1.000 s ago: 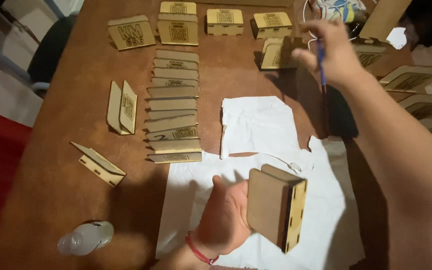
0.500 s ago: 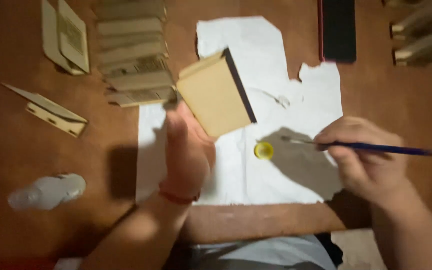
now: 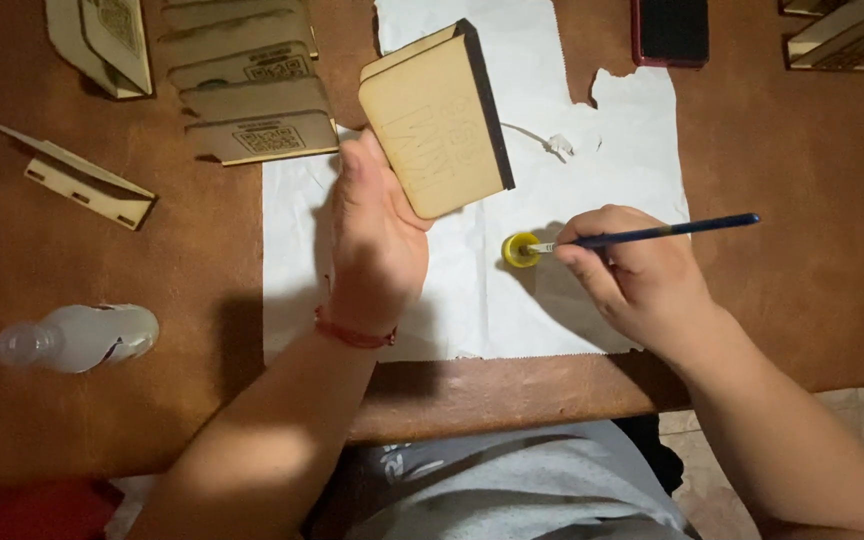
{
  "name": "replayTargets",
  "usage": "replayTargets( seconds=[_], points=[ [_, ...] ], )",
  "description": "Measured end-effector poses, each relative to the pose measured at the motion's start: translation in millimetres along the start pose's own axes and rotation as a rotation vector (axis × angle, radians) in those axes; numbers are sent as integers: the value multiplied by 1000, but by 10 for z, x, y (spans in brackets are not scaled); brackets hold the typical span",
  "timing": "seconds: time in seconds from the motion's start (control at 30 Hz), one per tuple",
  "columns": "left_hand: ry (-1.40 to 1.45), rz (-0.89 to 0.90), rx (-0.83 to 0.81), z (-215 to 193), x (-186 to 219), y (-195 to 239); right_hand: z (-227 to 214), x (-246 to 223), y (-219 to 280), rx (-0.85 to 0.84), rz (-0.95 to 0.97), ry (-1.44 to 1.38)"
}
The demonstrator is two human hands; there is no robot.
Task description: Applying a yellow liquid to the edges of laser-cut wooden pieces using a brush and then stacking the pieces together on a table.
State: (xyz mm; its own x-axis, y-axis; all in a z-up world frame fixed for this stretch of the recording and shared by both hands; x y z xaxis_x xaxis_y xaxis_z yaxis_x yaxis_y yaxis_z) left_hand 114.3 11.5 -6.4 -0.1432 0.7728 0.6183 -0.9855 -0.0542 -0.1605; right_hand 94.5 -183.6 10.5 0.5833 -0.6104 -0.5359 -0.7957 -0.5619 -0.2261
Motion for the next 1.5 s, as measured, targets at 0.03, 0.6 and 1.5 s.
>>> replayTargets(
  seconds=[0.03, 0.6, 1.5],
  points=[
    [2, 0, 3, -5, -1, 1, 15, 2, 4, -3, 1, 0],
    [178, -168, 140, 43, -43, -36, -129, 349, 186, 389, 353, -507],
    [427, -432, -99, 182, -359, 41, -757, -897, 62, 334, -437, -170]
  ],
)
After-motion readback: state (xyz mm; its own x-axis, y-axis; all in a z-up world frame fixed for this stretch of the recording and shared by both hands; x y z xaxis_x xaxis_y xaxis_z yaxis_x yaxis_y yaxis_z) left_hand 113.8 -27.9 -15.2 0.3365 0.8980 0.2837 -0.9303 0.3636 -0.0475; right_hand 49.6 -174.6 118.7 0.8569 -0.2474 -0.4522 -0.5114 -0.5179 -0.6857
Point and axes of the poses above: each hand's wrist, its own y-axis away from the middle knuckle, its own z-axis out of the palm, x = y × z, the point moved 9 cm from there along -y, towards the middle knuckle
